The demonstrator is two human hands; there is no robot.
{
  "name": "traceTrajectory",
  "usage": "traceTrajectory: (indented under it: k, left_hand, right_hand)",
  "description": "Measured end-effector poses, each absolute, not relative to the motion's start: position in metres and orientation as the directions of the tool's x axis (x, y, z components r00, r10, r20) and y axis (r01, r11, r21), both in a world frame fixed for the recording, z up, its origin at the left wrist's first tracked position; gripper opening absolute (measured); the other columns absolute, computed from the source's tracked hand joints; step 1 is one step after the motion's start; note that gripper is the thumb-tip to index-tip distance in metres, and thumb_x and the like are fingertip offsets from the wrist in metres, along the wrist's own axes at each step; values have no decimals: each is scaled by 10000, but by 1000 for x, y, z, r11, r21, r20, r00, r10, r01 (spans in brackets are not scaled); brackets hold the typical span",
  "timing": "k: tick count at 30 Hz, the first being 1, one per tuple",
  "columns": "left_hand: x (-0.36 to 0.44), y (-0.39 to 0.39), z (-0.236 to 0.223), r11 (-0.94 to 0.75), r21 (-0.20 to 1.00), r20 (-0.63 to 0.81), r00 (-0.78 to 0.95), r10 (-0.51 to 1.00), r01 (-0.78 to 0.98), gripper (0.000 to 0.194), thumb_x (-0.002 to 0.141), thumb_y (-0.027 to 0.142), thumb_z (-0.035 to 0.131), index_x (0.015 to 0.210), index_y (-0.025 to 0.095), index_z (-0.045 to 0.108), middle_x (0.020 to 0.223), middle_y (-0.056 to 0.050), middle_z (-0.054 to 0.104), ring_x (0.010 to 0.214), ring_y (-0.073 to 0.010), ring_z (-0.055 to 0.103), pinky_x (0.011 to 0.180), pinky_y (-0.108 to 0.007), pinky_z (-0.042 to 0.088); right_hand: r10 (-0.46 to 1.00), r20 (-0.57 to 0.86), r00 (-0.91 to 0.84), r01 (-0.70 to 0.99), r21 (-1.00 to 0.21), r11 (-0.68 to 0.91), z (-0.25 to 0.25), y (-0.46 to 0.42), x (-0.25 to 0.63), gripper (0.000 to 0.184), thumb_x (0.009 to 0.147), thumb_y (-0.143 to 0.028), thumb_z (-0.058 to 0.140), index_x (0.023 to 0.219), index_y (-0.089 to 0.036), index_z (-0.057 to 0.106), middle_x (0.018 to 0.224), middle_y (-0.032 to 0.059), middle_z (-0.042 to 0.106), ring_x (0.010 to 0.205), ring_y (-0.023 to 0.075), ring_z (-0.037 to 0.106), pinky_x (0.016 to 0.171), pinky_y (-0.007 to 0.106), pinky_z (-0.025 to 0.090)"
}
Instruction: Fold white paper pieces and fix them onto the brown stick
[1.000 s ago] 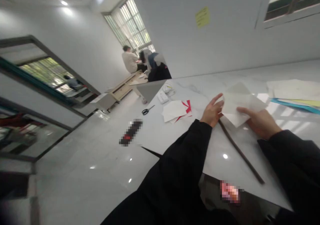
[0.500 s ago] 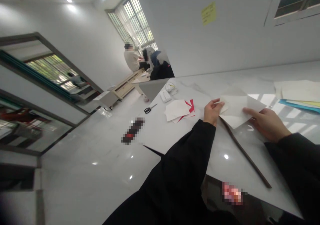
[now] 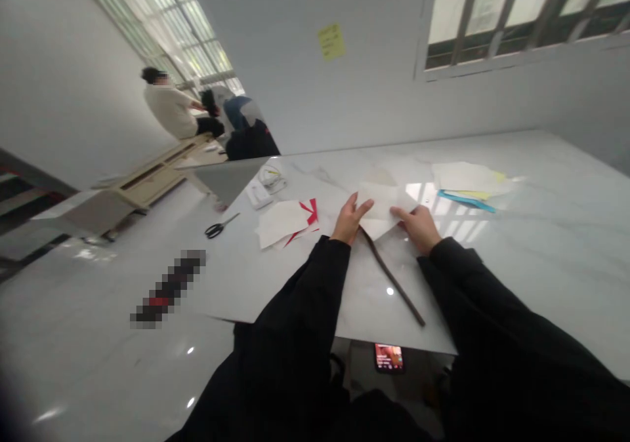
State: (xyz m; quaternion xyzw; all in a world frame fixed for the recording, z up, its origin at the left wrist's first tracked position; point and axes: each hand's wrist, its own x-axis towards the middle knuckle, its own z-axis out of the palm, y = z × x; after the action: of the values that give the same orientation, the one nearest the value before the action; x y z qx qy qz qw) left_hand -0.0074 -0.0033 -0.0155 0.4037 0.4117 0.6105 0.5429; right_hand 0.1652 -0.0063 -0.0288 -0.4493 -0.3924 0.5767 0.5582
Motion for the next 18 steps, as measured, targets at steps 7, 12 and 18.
traceTrajectory:
  k: [7,12,18]
  left_hand:
    - [-21,10,-16,-264,954,237,-177,955,-145,442,688,342,882,1076,174,754,1062,-95,796,973,-262,735,882,-367,587]
    - [-27,19,-19,-223,946,144,-311,940,-235,417,658,372,856,1008,171,753,1007,-91,789,911,-240,730,764,-318,583]
    - [-21,21,-21,-242,936,147,-341,928,-254,395,704,472,848,951,184,740,966,-77,775,907,-227,729,756,-304,584]
  right_hand:
    - [998,-15,-57,-219,-975,-27,-22,3,163,534,658,-339,929,1102,-195,669,822,14,745,719,177,687,639,289,581]
    - [994,56,97,-18,-998,59,16,-13,172,449,680,-262,894,1026,-238,608,768,-34,632,679,144,562,648,279,539]
    - [795,-58,-603,164,-985,53,72,-188,180,112,861,-383,772,918,-314,705,829,-1,681,760,188,638,700,321,534]
